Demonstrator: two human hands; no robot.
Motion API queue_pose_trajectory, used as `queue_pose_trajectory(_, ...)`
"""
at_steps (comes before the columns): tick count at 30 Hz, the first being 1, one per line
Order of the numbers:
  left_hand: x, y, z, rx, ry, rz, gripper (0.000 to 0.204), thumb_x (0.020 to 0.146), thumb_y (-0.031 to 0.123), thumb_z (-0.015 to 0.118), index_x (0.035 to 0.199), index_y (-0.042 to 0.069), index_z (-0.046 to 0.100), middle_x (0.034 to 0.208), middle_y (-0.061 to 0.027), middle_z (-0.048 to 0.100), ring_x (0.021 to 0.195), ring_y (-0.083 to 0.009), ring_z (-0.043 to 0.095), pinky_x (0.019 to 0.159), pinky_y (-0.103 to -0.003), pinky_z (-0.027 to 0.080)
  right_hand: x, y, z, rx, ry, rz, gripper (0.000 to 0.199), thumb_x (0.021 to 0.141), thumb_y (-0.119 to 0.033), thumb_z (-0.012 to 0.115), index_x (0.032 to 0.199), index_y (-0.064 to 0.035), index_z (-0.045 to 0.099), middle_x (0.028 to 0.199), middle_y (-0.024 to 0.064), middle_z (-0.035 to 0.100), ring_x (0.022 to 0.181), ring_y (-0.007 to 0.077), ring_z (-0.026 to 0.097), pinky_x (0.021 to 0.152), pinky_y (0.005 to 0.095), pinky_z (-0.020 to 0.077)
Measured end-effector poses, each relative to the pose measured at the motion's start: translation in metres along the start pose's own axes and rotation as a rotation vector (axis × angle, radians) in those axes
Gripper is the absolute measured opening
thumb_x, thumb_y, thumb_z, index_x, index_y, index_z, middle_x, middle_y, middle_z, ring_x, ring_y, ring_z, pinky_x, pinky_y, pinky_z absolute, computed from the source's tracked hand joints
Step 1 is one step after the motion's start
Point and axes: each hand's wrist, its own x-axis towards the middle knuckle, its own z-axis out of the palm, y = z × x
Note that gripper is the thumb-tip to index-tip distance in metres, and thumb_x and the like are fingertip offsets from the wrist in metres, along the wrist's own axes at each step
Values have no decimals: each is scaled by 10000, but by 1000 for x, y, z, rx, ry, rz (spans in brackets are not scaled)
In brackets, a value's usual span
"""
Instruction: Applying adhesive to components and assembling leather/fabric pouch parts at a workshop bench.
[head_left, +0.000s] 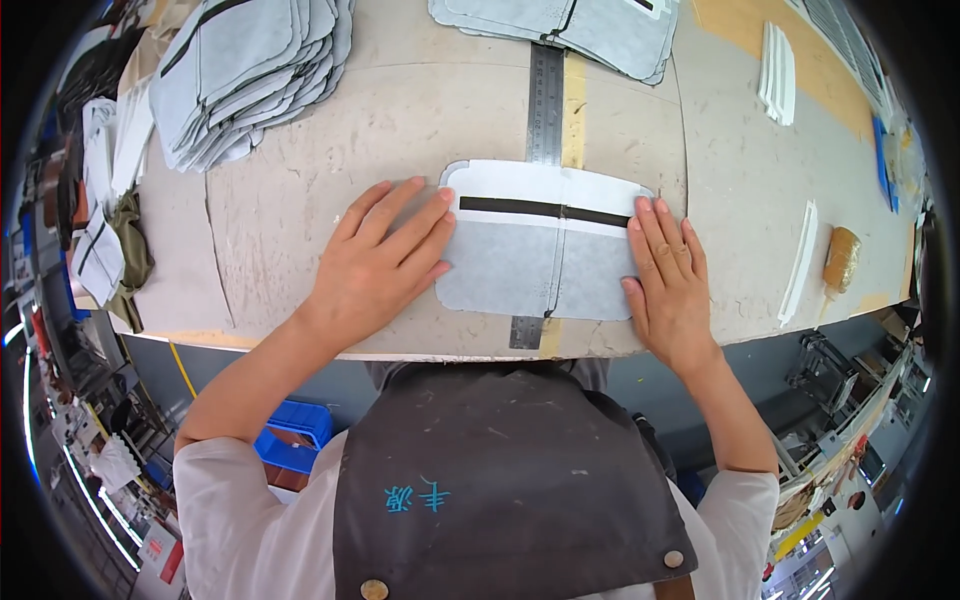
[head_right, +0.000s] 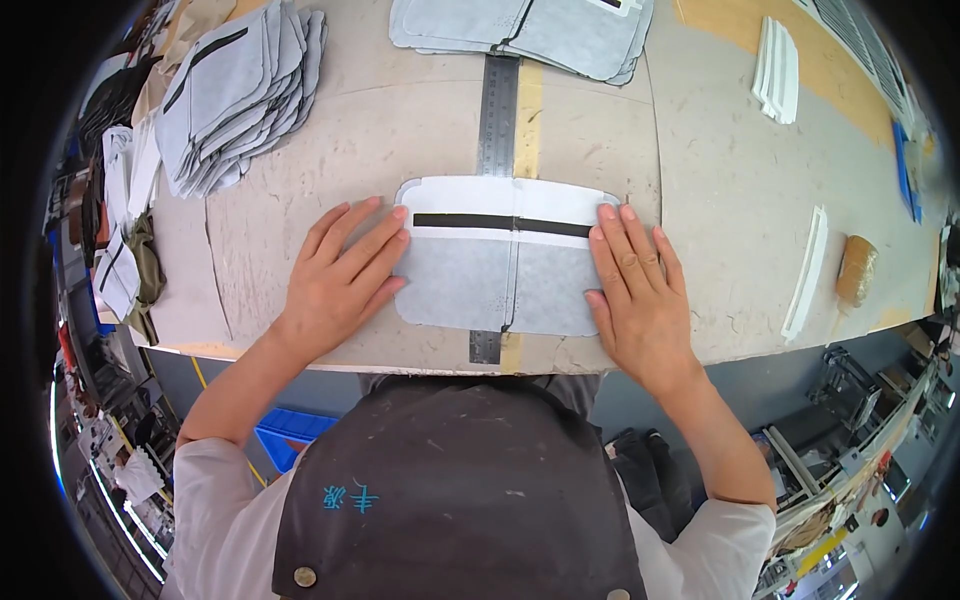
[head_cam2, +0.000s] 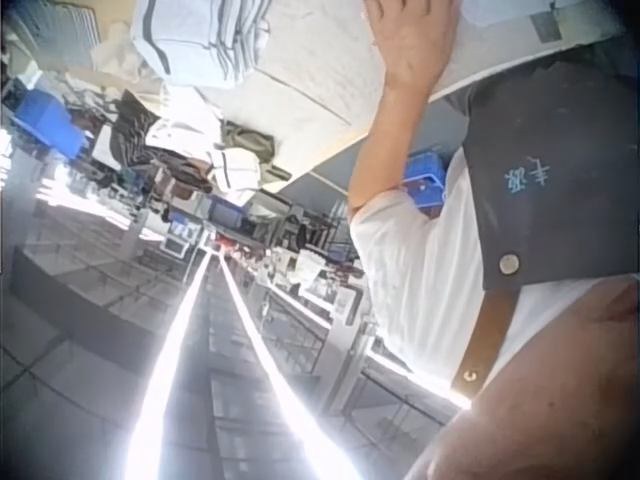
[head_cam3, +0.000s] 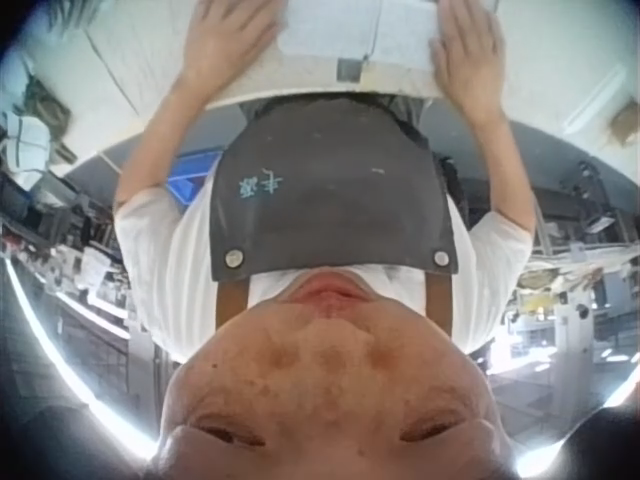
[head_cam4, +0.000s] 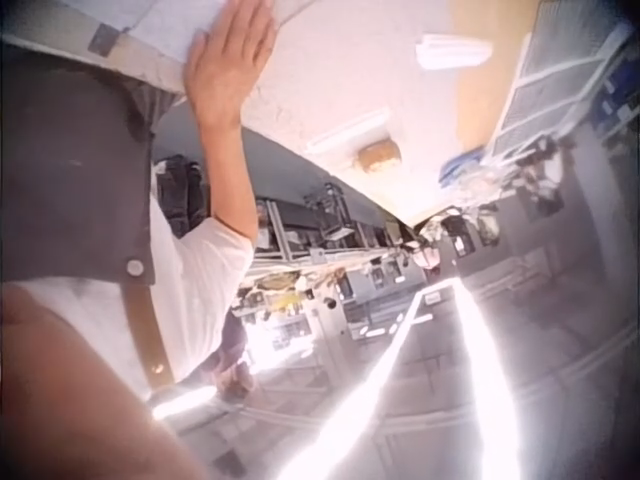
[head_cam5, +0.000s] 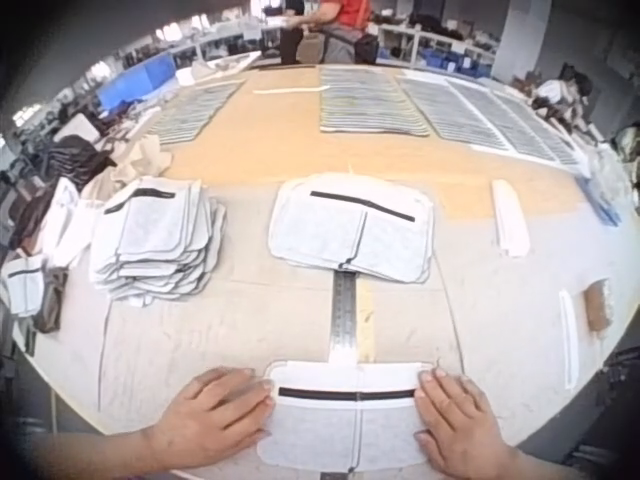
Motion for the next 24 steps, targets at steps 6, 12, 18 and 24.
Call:
queue_pose_trajectory(6,18,-9,-2,-236,118,-44,423,748,92,745,1146,34,613,1246,-128,582,1145,-319,553,950,-418,468,1,4,-3,110,94,45,524,864,-89,578,1368,-4,463,1488,147,400,1399,357,319,1138,463,251)
queue_pose_trajectory(12,68,0,-1,-440,262,-153,412,788,39,722,1173,16,577,1050,-158,594,975,-349,589,832,-374,496,23,14,-3,368,396,174,410,811,47,591,1219,10,583,1258,158,547,1143,350,498,962,401,425)
queue_pose_trajectory(18,88,-2,-9,-509,-100,-321,211,759,-1,727,953,-27,649,864,-101,602,802,-241,603,714,-288,476,32,14,-5,538,395,323,253,851,16,609,1100,-7,648,1128,148,581,1017,293,554,852,346,479)
queue_pose_trajectory(24,73,-8,-3,-1017,0,-599,105,817,54,738,890,-3,690,851,-1,663,813,-81,580,722,-218,449,29,9,-10,1190,310,580,230,867,-39,677,1095,-4,676,933,53,697,795,102,632,720,237,514)
